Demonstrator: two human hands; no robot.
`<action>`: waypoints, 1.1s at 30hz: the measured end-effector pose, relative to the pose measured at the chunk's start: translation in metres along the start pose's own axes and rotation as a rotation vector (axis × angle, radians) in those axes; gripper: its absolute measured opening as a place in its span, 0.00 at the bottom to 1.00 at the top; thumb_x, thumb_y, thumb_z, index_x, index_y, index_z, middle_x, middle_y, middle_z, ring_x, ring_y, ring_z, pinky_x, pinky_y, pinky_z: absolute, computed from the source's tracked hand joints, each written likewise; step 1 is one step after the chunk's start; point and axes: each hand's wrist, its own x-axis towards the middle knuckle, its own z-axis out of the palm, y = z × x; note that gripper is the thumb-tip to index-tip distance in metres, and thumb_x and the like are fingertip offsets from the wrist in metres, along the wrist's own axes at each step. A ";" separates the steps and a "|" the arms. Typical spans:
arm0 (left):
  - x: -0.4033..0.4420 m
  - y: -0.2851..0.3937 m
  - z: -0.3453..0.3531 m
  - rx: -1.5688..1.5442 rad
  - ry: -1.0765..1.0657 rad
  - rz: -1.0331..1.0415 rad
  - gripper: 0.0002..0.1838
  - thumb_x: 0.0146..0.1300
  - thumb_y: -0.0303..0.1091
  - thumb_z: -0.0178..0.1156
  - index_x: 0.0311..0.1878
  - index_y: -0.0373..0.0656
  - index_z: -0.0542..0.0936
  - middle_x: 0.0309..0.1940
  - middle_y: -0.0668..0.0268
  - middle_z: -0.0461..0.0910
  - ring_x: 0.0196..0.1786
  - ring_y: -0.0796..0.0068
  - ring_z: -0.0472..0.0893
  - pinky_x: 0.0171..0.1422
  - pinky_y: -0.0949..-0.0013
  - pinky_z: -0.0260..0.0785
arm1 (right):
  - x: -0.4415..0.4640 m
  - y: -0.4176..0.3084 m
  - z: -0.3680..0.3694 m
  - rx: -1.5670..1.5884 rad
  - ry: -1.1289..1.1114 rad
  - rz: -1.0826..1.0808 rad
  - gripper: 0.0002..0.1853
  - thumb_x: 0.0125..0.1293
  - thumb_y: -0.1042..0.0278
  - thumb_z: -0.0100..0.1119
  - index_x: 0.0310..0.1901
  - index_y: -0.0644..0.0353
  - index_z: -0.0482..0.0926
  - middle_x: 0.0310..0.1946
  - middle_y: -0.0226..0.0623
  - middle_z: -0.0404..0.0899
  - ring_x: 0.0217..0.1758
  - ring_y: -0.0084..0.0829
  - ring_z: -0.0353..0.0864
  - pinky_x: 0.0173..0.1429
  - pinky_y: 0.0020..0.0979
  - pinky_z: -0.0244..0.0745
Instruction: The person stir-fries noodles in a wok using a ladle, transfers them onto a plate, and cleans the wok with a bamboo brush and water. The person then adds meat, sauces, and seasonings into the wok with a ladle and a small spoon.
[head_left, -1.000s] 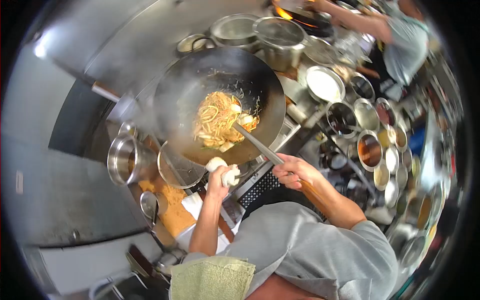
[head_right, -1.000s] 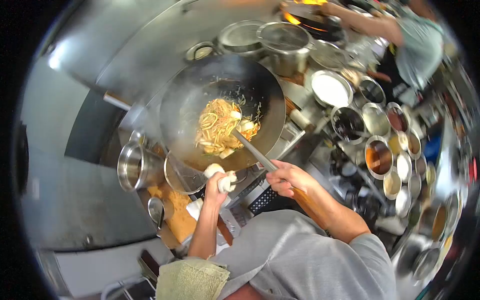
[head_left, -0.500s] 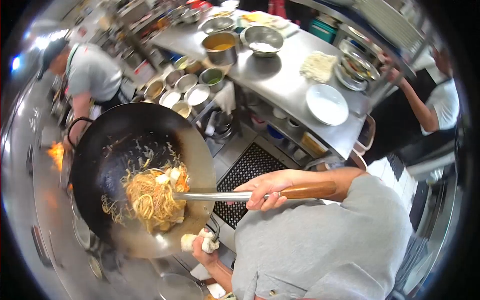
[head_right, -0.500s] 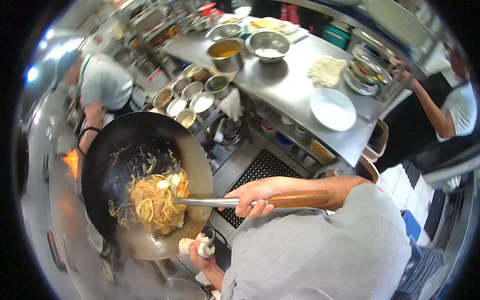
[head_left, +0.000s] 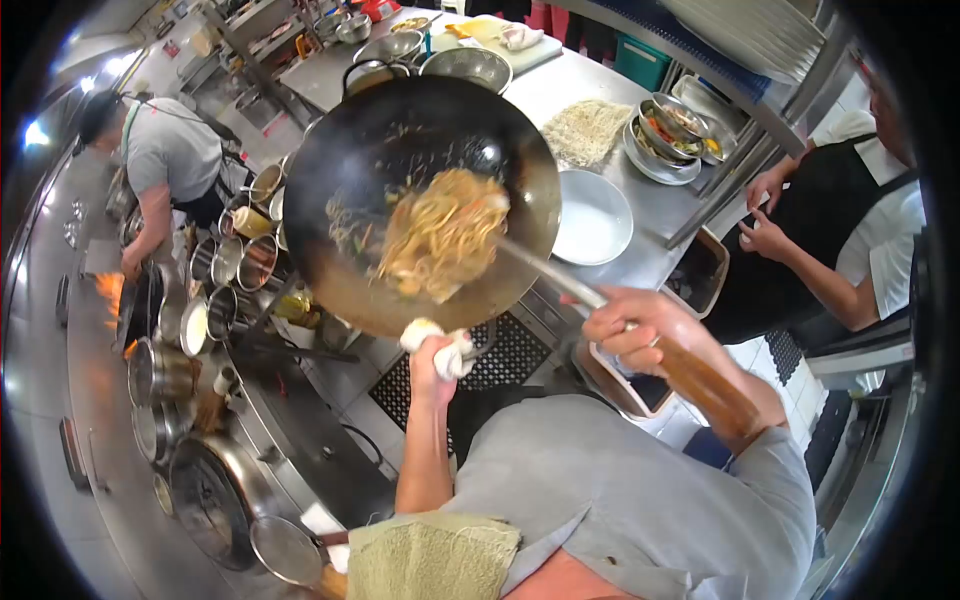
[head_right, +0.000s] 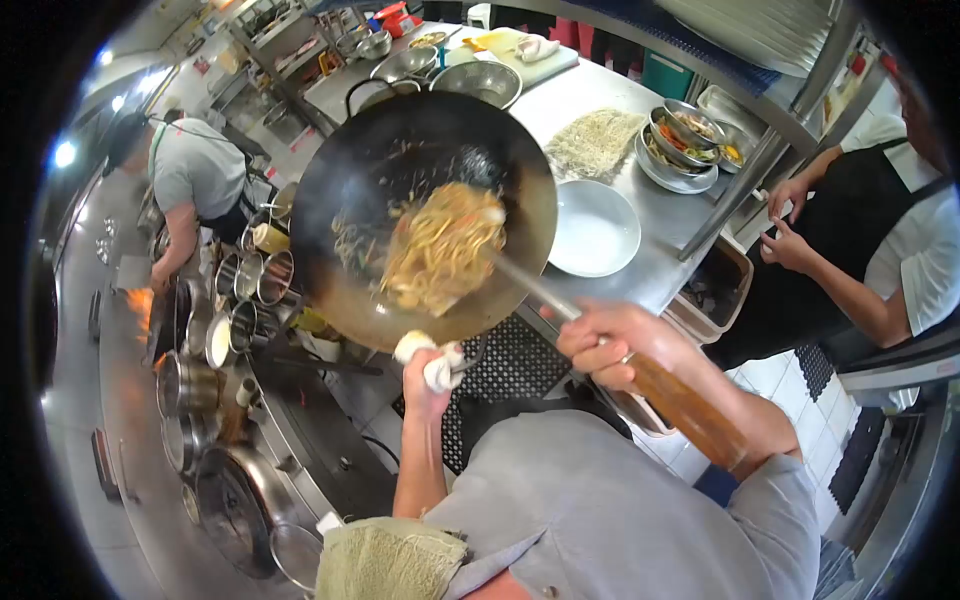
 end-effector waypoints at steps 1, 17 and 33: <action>0.004 0.000 0.013 0.000 0.006 -0.014 0.05 0.56 0.27 0.53 0.29 0.35 0.75 0.30 0.55 0.78 0.39 0.57 0.82 0.47 0.58 0.75 | -0.008 -0.003 0.001 0.077 0.008 -0.045 0.20 0.69 0.79 0.41 0.63 0.67 0.60 0.26 0.26 0.59 0.14 0.09 0.57 0.11 0.15 0.56; 0.090 0.020 0.044 0.024 -0.114 0.035 0.11 0.54 0.24 0.53 0.41 0.30 0.71 0.34 0.54 0.78 0.37 0.57 0.83 0.44 0.58 0.78 | -0.106 -0.029 0.001 -0.252 0.264 -0.317 0.22 0.68 0.79 0.45 0.63 0.67 0.62 0.21 0.26 0.59 0.10 0.11 0.58 0.07 0.16 0.52; 0.109 0.024 0.036 0.180 -0.033 0.077 0.14 0.54 0.24 0.52 0.44 0.31 0.72 0.35 0.55 0.78 0.38 0.58 0.82 0.45 0.60 0.77 | -0.072 0.001 -0.110 -0.862 0.642 -0.273 0.32 0.61 0.77 0.54 0.68 0.66 0.59 0.18 0.27 0.67 0.09 0.17 0.63 0.13 0.23 0.59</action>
